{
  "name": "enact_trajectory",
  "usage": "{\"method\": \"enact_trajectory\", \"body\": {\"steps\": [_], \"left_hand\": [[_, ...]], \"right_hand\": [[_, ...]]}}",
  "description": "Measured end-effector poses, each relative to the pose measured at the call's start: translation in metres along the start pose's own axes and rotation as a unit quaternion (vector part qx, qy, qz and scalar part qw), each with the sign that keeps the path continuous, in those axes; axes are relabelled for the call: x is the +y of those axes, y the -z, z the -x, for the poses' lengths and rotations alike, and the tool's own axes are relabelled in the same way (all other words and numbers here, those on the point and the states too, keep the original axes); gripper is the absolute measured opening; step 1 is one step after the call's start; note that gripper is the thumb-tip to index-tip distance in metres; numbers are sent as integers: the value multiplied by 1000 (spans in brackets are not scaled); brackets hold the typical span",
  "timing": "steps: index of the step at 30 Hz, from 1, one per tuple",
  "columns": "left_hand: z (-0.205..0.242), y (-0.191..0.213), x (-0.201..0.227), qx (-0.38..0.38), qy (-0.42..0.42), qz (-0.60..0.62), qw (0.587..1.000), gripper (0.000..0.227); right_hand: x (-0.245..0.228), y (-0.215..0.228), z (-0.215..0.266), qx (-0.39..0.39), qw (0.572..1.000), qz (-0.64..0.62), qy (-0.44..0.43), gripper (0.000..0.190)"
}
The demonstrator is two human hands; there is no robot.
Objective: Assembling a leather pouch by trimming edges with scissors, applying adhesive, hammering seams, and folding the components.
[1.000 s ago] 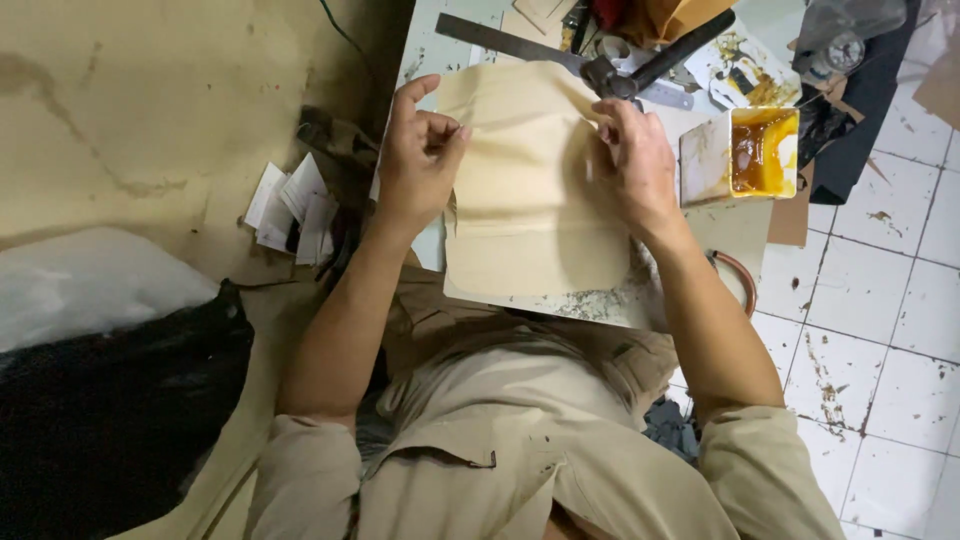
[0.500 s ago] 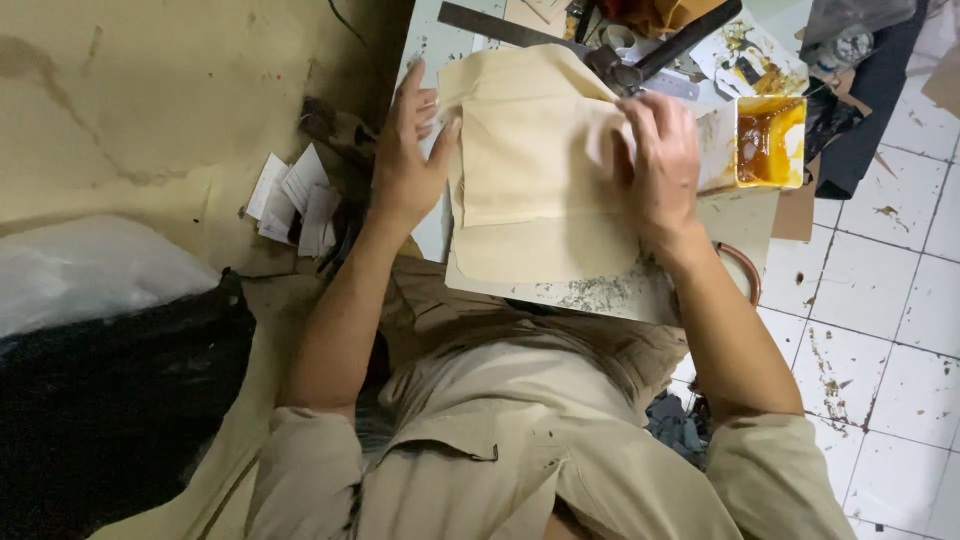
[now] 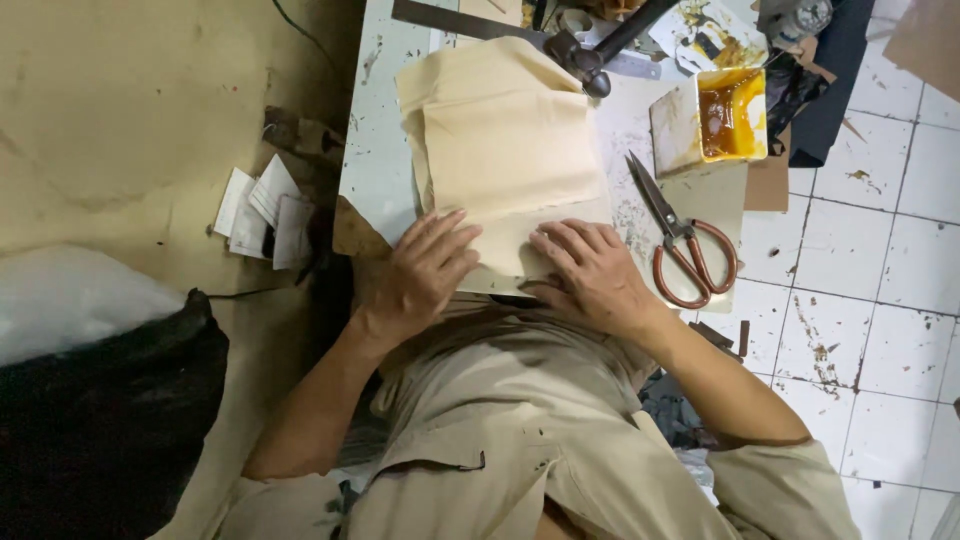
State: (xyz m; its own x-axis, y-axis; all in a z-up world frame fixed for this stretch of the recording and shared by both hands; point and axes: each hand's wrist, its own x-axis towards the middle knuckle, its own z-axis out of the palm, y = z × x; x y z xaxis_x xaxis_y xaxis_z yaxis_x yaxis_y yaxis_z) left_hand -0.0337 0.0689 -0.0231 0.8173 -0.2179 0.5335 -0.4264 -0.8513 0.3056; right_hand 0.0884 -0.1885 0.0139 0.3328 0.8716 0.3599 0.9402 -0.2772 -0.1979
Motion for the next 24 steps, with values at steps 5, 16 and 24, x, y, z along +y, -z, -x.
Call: {"method": "enact_trajectory", "body": {"steps": [5, 16, 24], "left_hand": [[-61, 60, 23, 54, 28, 166, 984, 8], [-65, 148, 4, -10, 185, 456, 871, 89], [-49, 101, -31, -16, 345, 431, 834, 38]], "right_hand": [[2, 21, -32, 10, 999, 50, 4, 32], [-26, 211, -120, -100, 968, -227, -39, 43], [41, 92, -116, -147, 880, -350, -286, 35]]}}
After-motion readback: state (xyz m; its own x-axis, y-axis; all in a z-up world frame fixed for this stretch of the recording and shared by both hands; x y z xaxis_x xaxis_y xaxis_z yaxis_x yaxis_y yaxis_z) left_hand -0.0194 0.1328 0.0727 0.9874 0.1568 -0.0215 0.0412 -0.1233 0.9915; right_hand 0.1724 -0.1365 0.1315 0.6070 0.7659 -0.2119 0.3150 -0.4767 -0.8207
